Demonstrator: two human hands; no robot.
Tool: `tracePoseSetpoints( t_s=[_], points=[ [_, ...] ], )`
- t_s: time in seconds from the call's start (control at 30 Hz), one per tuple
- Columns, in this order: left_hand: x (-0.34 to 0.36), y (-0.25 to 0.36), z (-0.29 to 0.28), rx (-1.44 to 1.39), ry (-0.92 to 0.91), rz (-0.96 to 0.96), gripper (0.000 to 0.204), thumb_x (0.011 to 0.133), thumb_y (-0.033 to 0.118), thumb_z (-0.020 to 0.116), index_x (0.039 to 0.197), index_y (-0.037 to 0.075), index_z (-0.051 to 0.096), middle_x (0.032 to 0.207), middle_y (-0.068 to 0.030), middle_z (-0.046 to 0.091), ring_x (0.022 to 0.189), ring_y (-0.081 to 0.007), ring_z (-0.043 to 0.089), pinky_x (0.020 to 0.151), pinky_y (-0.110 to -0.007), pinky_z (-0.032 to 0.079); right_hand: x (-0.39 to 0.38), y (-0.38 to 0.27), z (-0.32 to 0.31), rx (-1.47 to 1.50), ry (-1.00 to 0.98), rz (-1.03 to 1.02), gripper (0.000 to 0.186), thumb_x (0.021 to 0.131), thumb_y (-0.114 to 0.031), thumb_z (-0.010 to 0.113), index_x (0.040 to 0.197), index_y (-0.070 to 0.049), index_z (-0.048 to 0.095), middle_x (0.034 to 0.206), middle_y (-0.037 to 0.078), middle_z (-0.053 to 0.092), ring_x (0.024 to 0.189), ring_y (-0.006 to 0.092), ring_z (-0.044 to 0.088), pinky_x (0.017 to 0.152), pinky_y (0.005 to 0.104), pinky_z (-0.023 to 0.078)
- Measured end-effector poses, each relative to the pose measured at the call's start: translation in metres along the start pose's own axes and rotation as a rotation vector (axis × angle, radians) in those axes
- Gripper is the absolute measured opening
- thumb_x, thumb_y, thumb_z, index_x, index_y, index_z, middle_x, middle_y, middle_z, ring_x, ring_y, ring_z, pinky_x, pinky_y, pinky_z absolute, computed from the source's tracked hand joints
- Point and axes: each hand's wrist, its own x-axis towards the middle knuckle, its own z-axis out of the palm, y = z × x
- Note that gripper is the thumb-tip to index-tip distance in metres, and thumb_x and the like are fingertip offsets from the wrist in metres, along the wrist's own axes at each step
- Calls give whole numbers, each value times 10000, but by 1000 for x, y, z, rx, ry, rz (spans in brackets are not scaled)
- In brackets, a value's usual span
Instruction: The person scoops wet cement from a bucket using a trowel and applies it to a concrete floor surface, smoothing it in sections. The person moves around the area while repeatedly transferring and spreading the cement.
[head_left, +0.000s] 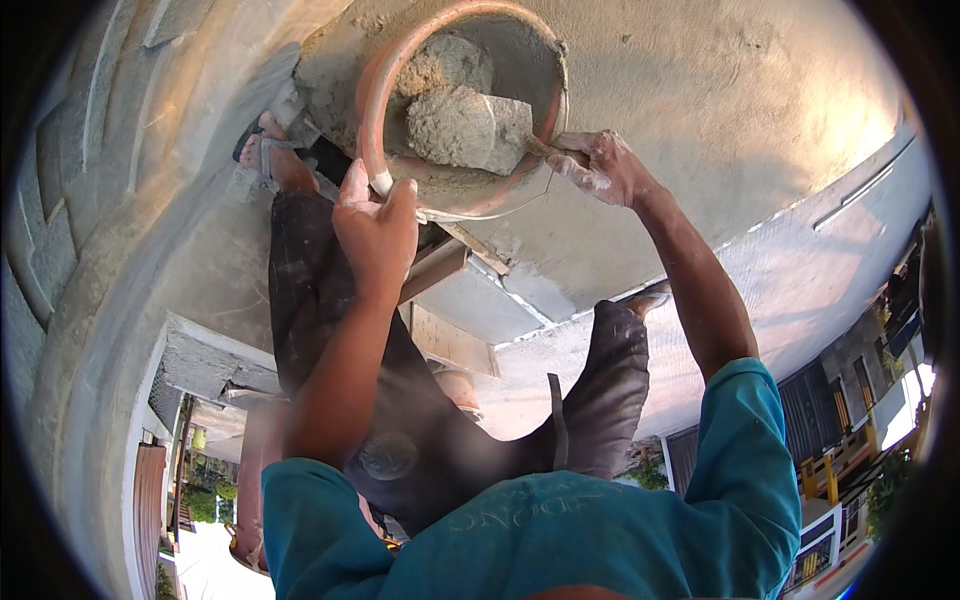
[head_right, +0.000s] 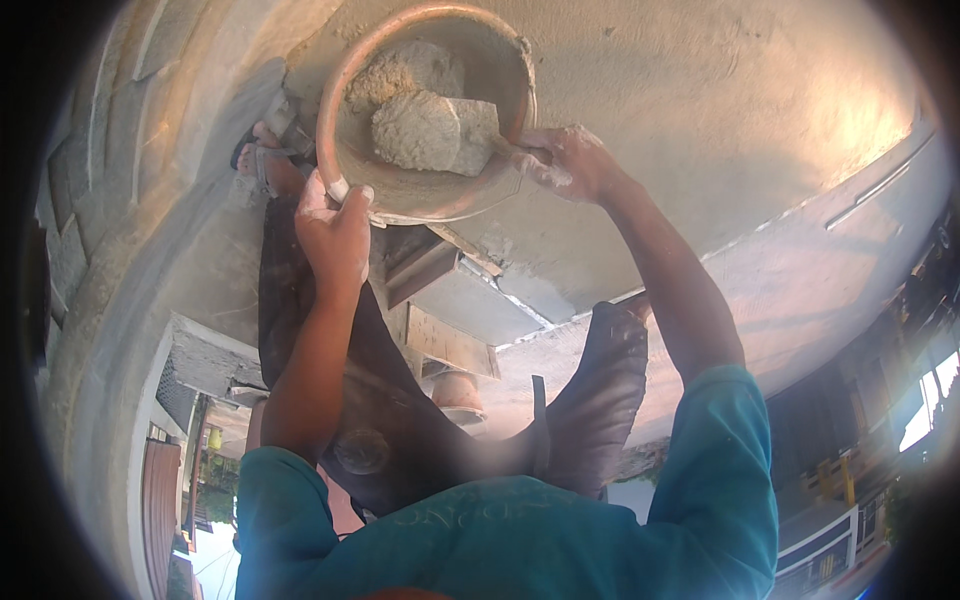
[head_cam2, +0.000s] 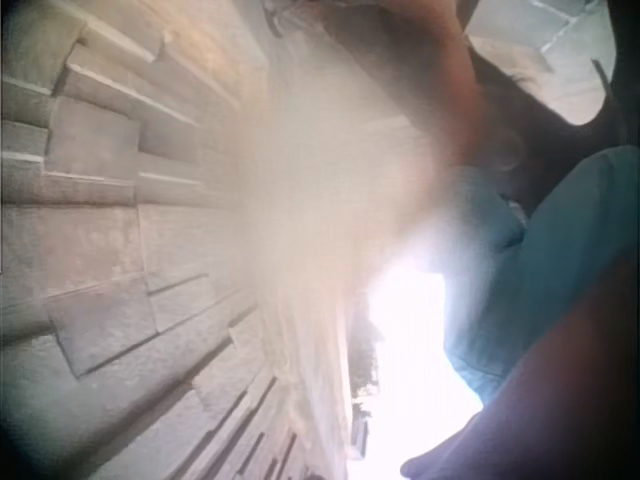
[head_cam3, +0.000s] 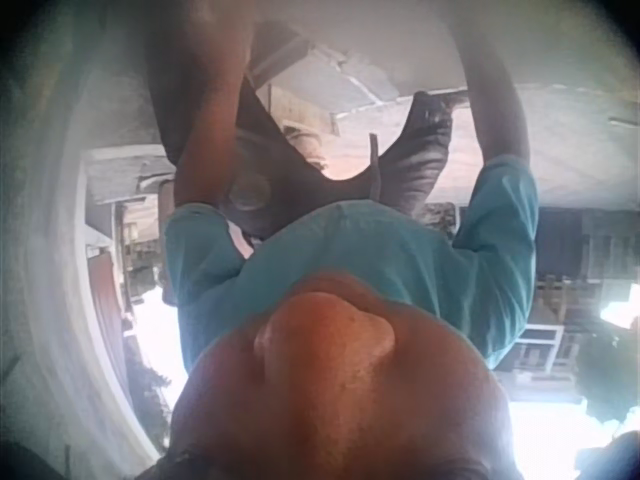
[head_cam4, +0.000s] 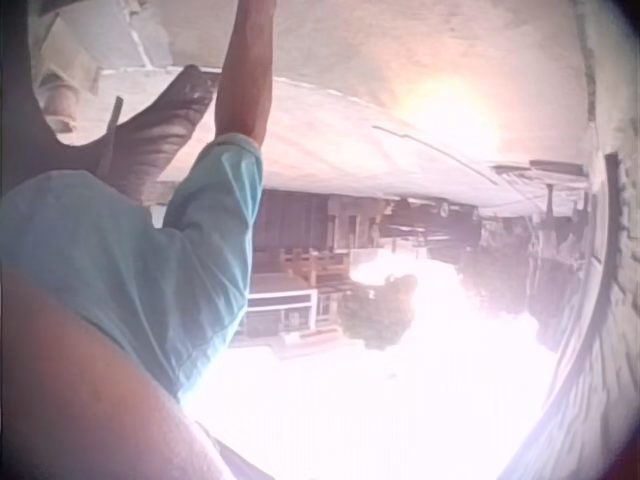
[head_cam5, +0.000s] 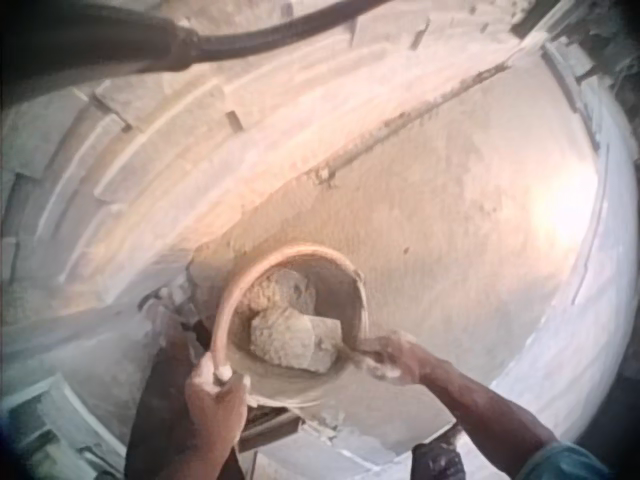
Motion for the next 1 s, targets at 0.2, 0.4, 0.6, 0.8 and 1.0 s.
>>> tracePoseSetpoints(
  t_s=[0.2, 0.4, 0.6, 0.8, 1.0],
  points=[
    [8, -8, 0, -289, 119, -173, 371, 816, -93, 538, 1184, -57, 559, 1058, -97, 625, 892, -114, 594, 798, -258, 485, -14, -27, -68, 46, 25, 124, 527, 925, -532, 529, 1093, -54, 674, 799, 130, 660, 732, 259, 654, 708, 409, 530],
    [13, -5, -20, -282, 103, -228, 356, 825, -99, 537, 1179, -63, 551, 1101, -116, 629, 921, -133, 608, 817, -269, 501, 31, -43, -145, 259, 278, 255, 545, 926, -590, 557, 973, -58, 670, 653, 11, 565, 486, 84, 543, 423, 267, 481],
    [13, -10, -21, -257, 124, -189, 400, 812, -101, 538, 1209, -49, 535, 1086, -108, 612, 902, -155, 633, 775, -280, 551, 121, -46, -179, 69, 200, 426, 450, 1005, -423, 485, 1195, -22, 561, 859, 81, 629, 653, 141, 607, 544, 315, 536],
    [12, 7, -17, -296, 119, -176, 449, 809, -108, 536, 1255, -53, 525, 1122, -113, 608, 935, -148, 627, 769, -263, 538, 96, 30, -148, 291, 540, 357, 447, 977, -524, 516, 1154, -123, 607, 794, 8, 575, 611, 103, 551, 519, 285, 491],
    [10, 15, -20, -192, 96, -227, 430, 810, -87, 547, 1238, -44, 532, 1126, -114, 608, 938, -144, 625, 766, -257, 539, 151, 57, -117, 558, 617, 321, 426, 990, -525, 497, 1103, -138, 636, 745, -24, 560, 595, 87, 533, 494, 269, 468]
  ],
)
